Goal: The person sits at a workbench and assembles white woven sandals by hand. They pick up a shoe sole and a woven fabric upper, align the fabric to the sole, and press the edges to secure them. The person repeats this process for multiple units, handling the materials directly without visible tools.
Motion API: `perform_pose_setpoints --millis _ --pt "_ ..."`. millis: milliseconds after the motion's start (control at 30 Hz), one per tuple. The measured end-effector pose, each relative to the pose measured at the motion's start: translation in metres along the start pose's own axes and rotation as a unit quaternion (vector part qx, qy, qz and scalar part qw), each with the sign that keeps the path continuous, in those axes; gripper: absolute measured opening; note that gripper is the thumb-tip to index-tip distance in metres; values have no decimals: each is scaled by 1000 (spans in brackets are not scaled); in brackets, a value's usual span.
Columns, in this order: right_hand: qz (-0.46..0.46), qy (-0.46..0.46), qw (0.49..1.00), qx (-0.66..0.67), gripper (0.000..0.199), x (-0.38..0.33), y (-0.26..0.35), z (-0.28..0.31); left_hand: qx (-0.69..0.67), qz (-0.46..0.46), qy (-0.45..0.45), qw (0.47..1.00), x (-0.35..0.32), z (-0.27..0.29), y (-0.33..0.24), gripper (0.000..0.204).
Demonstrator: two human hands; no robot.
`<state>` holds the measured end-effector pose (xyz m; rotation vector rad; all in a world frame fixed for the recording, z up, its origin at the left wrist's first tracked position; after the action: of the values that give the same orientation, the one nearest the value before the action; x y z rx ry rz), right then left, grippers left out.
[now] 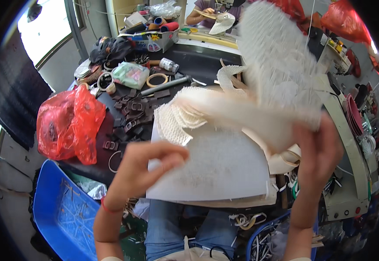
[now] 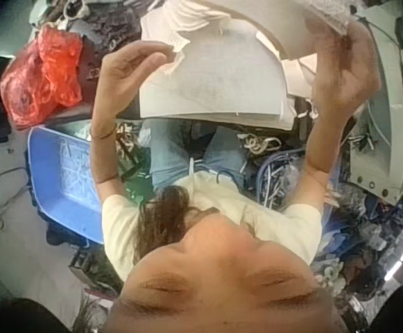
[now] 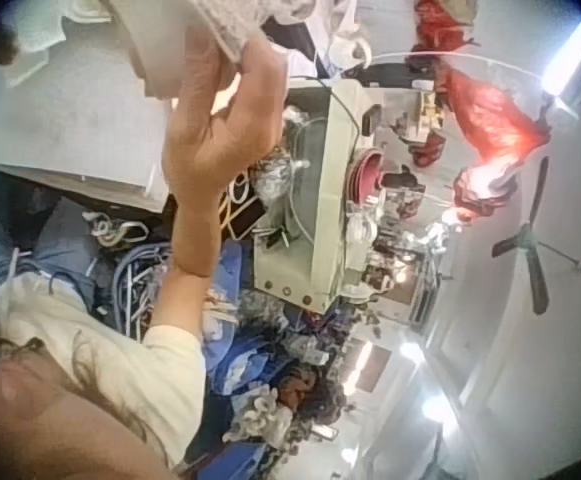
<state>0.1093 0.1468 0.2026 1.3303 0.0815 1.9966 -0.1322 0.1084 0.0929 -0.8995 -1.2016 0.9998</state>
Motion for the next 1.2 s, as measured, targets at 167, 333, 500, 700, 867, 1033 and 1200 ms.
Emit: perform_pose_setpoints --millis 167,333,500,700,867,1033,1200 --pt "243 -30 953 -179 16 115 -76 -64 190 -132 11 973 130 11 44 21" --pt "50 -3 940 -337 20 136 -219 -110 293 11 253 922 200 -59 152 31" --pt "58 129 979 -148 19 38 -194 -120 294 40 316 901 192 -30 191 28" --pt "-157 140 976 -50 19 -65 -180 -56 241 -135 96 956 192 -3 92 16" --pt "-267 157 950 33 20 -119 -167 -54 340 -157 119 919 135 -52 27 9" --pt "-267 109 930 227 32 -143 -115 -73 357 -140 22 923 38 -98 -6 10" --pt "-295 166 881 332 40 -165 -89 -124 253 -31 -57 965 -17 -92 39 13"
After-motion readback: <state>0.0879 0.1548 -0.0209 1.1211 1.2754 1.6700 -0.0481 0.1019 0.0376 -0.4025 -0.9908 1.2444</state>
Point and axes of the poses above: each hand's wrist, its own x-axis towards the middle knuckle, its own z-axis out of the back of the hand, y = z × x, the point moved 9 cm from there along x, towards the middle knuckle, and after that the axes turned 8 degrees about -x, right-handed, at the moved point
